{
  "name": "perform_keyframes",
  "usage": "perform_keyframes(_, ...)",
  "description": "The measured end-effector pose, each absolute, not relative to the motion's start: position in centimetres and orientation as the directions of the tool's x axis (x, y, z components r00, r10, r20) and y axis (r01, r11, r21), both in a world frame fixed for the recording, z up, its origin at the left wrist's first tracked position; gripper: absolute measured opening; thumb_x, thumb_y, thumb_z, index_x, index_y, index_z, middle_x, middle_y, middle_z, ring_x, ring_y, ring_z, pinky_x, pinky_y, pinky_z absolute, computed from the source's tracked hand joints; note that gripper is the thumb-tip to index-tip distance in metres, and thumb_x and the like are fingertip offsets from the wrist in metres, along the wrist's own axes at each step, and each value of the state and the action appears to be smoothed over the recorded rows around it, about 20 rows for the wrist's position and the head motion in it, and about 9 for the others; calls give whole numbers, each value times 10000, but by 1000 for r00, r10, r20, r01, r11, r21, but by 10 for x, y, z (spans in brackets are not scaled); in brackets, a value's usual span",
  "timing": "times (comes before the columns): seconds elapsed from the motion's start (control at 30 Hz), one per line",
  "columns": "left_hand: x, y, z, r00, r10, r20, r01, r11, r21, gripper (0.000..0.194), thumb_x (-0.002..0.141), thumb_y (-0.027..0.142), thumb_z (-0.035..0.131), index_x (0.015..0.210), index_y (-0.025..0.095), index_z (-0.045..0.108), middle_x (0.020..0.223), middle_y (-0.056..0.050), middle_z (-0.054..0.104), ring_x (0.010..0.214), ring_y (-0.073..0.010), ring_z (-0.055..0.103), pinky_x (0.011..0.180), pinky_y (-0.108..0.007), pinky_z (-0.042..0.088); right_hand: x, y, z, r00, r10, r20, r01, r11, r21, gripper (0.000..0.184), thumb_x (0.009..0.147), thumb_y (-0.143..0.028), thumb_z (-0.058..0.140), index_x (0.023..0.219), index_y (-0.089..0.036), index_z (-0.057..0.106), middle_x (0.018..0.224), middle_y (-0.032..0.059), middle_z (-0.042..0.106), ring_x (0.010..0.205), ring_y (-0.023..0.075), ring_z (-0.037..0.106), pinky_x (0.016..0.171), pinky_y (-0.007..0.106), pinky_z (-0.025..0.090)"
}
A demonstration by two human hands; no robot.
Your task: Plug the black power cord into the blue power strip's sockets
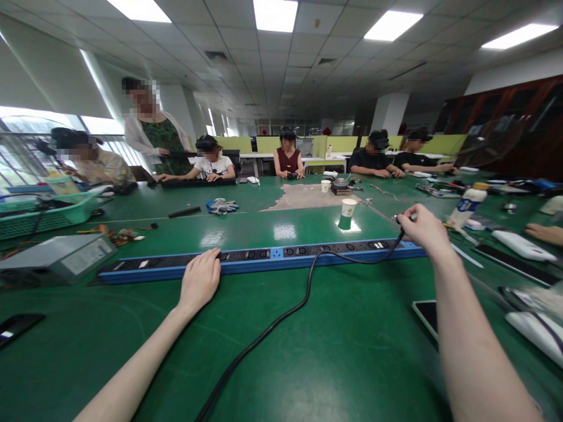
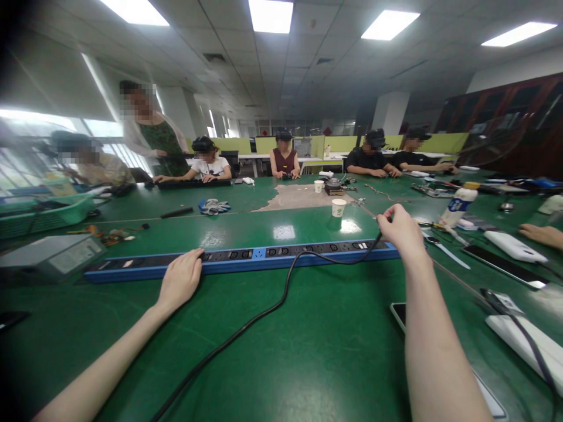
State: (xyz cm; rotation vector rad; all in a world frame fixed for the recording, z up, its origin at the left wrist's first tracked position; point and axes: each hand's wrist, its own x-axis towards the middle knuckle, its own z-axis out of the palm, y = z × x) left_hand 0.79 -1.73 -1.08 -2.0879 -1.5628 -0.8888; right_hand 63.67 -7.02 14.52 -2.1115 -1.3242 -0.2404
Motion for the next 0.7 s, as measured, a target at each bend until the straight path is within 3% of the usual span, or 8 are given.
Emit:
perform_keyframes(0.07,8,-18,-11,181,705,686,951,-304,61,472,1060,352,315,1419,194,577,1438,-117,638,1381,-275,542,1202,-467,341,644,-70,144,476,783,400,869,-349,-351,390,938,-473,623,1160,-153,605,811,156,711,694,219,610,706,344,357)
perform_keyframes(0.17,9,-18,-10,182,712,679,954,-296,55,478,1062,352,306,1421,183,574,1440,-116,636,1381,-273,540,1204,-462,335,644,-67,139,304,888,345,936,-211,-280,496,860,-491,706,1231,-196,559,912,97,725,736,208,625,684,294,368)
perform_keyframes(0.3,9,-19,-9,180,725,665,957,-284,50,481,1063,349,305,1426,180,570,1443,-111,635,1383,-270,539,1204,-457,329,625,-58,129,19,979,205,992,7,-128,331,832,-468,719,1077,-263,632,907,19,720,774,187,645,651,253,371)
perform_keyframes(0.43,8,-18,-9,178,726,664,958,-282,52,479,1060,348,308,1419,180,577,1438,-110,640,1378,-269,544,1198,-454,336,603,-47,119,45,990,134,999,-42,-22,285,834,-448,714,1063,-282,677,967,31,728,826,195,663,645,253,368)
perform_keyframes(0.7,9,-19,-8,170,718,675,957,-283,60,472,1060,352,312,1413,192,582,1441,-109,638,1374,-272,547,1194,-467,336,587,-39,108,140,969,202,989,-148,26,287,847,-448,701,1093,-301,721,1033,61,730,897,226,674,683,278,399)
